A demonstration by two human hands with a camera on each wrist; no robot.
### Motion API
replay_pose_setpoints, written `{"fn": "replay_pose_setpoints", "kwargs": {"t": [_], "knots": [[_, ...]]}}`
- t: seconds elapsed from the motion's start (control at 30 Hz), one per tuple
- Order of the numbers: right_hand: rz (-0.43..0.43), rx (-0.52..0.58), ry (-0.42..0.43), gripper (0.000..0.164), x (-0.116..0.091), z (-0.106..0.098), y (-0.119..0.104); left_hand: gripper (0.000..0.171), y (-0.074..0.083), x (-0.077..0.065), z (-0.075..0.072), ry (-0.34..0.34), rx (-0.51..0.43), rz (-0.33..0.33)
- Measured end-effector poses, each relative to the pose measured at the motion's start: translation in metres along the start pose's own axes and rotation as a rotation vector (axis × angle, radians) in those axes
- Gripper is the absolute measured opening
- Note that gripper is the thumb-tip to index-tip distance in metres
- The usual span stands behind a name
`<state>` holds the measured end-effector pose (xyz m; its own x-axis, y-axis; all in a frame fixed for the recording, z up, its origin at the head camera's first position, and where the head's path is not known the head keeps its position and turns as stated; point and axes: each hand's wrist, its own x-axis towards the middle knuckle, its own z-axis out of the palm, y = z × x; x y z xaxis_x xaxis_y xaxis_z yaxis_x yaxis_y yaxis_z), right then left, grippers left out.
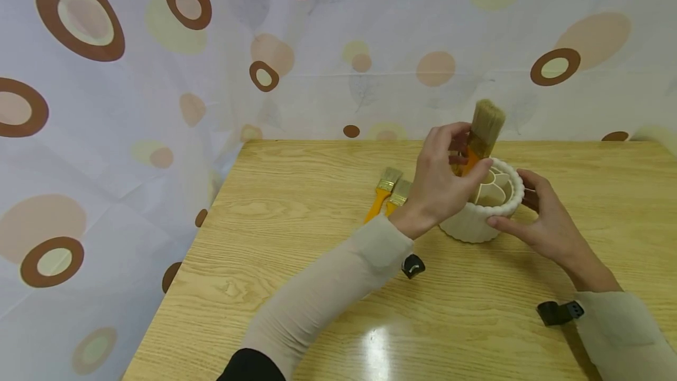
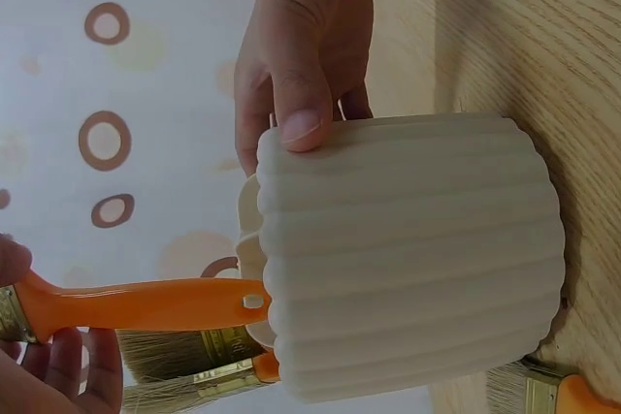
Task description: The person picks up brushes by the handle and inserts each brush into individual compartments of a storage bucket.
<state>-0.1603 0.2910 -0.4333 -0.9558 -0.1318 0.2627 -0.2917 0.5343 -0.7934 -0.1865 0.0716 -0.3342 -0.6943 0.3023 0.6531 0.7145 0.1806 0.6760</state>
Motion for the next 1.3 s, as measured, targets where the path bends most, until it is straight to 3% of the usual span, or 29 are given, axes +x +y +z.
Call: {"fn": "replay_pose_setpoints", "kwargs": {"t": [0.27,0.47,0.7,1.3], "knots": [[0.016,0.005,-0.012,0.098,0.0,-0.001,0.0,0.052,-0.008,-0.003,0.002,0.01,-0.018,0.016],[0.023,0.006,-0.017,0.098,0.001,-0.001,0.0,0.052,-0.012,-0.008,0.005,-0.022,0.015,-0.055],[0.024,0.01,-0.019,0.098,0.0,-0.001,-0.001,0.051,-0.018,-0.014,0.008,-0.037,-0.004,-0.091],[0.007,0.008,-0.01,0.099,0.0,0.0,-0.001,0.051,-0.033,-0.025,0.018,-0.061,0.093,-0.055]]}}
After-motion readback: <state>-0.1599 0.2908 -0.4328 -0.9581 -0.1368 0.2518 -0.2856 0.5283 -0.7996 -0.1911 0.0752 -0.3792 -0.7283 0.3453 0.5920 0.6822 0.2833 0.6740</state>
